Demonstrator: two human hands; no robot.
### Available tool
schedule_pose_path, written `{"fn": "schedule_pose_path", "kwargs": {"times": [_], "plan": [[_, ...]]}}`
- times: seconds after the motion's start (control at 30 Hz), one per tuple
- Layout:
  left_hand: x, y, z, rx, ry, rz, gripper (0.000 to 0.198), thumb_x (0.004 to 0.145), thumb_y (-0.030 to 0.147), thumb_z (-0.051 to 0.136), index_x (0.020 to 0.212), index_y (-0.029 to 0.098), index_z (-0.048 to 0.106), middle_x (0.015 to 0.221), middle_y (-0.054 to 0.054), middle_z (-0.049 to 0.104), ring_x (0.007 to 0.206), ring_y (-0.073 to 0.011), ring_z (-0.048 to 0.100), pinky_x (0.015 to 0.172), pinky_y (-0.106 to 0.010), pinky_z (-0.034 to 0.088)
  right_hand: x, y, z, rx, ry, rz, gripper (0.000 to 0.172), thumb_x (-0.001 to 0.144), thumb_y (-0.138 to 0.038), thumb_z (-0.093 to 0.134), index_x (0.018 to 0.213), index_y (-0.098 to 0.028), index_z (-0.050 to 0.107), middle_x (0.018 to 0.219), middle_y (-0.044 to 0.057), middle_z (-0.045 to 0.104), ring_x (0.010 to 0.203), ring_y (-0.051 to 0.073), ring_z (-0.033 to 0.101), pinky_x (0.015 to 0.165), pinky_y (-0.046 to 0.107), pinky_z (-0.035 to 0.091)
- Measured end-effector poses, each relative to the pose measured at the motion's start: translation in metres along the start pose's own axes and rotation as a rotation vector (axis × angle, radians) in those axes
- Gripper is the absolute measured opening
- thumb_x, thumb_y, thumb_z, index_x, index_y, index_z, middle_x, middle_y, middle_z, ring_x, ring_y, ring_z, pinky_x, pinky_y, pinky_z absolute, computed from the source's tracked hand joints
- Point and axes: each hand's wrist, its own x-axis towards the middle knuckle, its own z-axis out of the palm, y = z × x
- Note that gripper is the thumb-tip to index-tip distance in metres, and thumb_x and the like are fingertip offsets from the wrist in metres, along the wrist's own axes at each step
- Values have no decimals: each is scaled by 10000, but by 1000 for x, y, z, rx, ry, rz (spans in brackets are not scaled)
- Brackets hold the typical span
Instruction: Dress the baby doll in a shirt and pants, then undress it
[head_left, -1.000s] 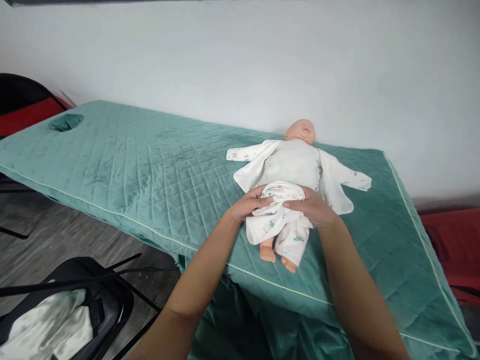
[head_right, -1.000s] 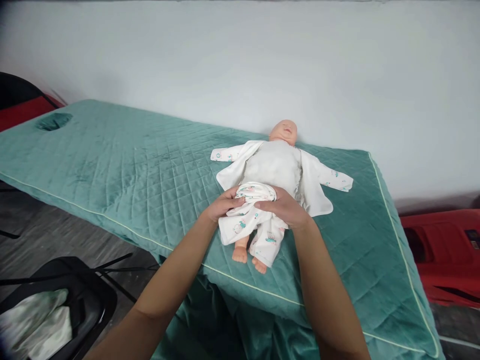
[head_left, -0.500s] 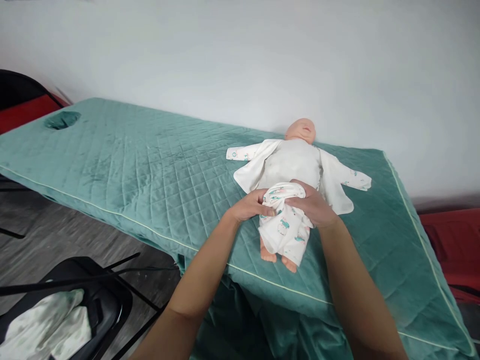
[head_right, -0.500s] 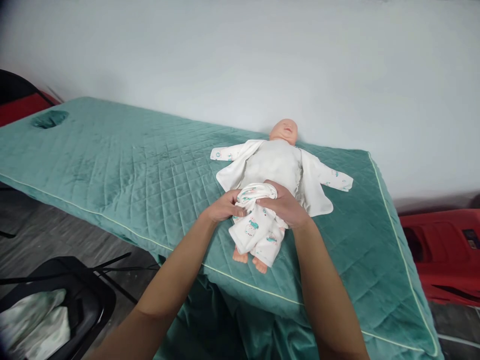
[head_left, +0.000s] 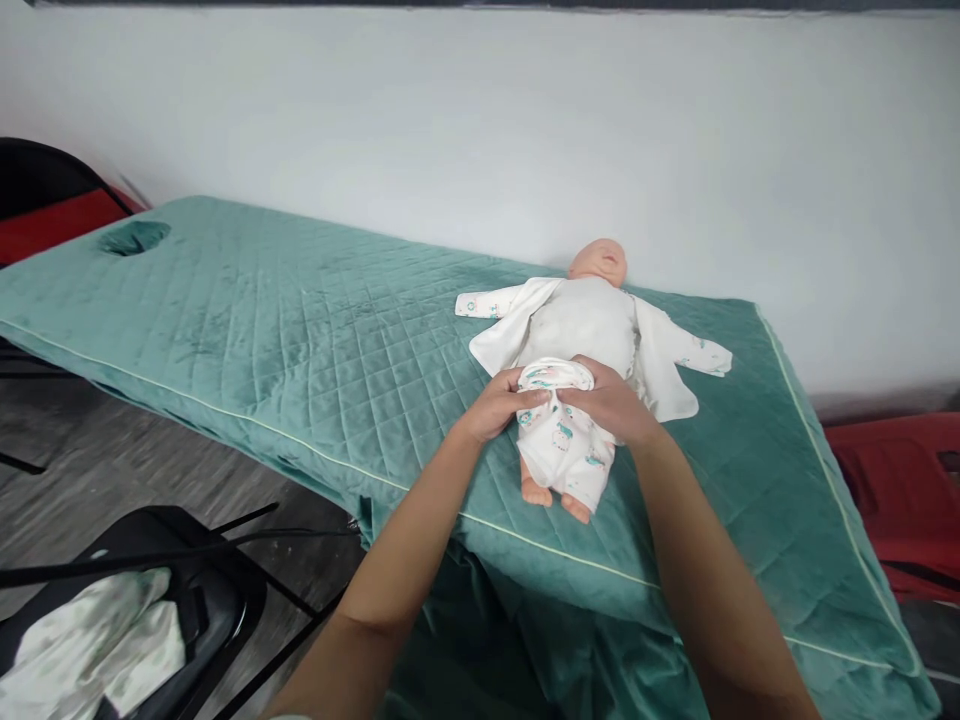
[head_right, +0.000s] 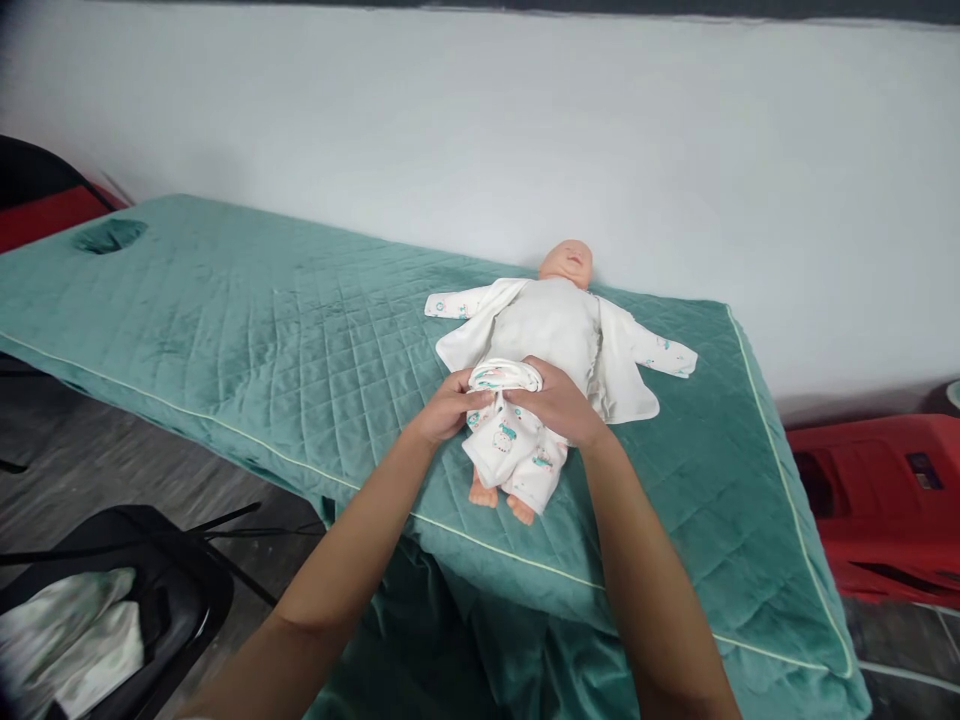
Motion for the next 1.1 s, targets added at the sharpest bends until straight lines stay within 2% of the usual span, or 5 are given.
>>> {"fn": "schedule_pose_path", "kwargs": {"times": [0.23, 0.47, 0.77, 0.93, 1.1], "plan": [[-48, -3, 29, 21, 141, 56, 360, 665, 412, 856, 847, 123, 740, 722, -3, 670, 649, -113, 549, 637, -230, 409, -14, 1, 2, -251, 1, -35, 180, 772, -312, 633, 910, -197, 629, 855, -21, 644, 813, 170, 566, 700, 262, 421], [-95, -4, 68, -55, 310, -48, 349, 752, 483, 777, 777, 141, 713, 645, 9, 638, 579, -105, 541, 558, -225, 385, -18, 2, 6, -431, -75, -103, 119, 756, -261, 588, 830, -187, 645, 817, 4, 675, 765, 171, 578, 677, 265, 398], [-138, 0, 118, -295, 420, -94, 290, 793, 376, 758, 1000, 174, 763, 1026, -55, 755, 1021, -201, 649, 941, -279, 451, -16, 9, 0, -682, -170, -256, 76, 728, -198, 638, 793, -174, 668, 845, 45, 697, 786, 189, 589, 738, 288, 407], [-150, -19, 125, -395, 530, -95, 362, 778, 385, 781, 1081, 189, 747, 1107, -63, 747, 1104, -219, 643, 989, -302, 451, -12, 11, -1, -823, -264, -279, 103, 749, -161, 654, 838, -175, 705, 906, 60, 723, 920, 226, 606, 844, 308, 413], [-159, -42, 110, -363, 614, -71, 352, 745, 405, 810, 1006, 178, 744, 972, -45, 755, 940, -179, 676, 903, -289, 494, -13, 9, 2, -879, -289, -263, 76, 793, -250, 703, 838, -192, 722, 928, 57, 735, 948, 234, 616, 850, 310, 412]]}}
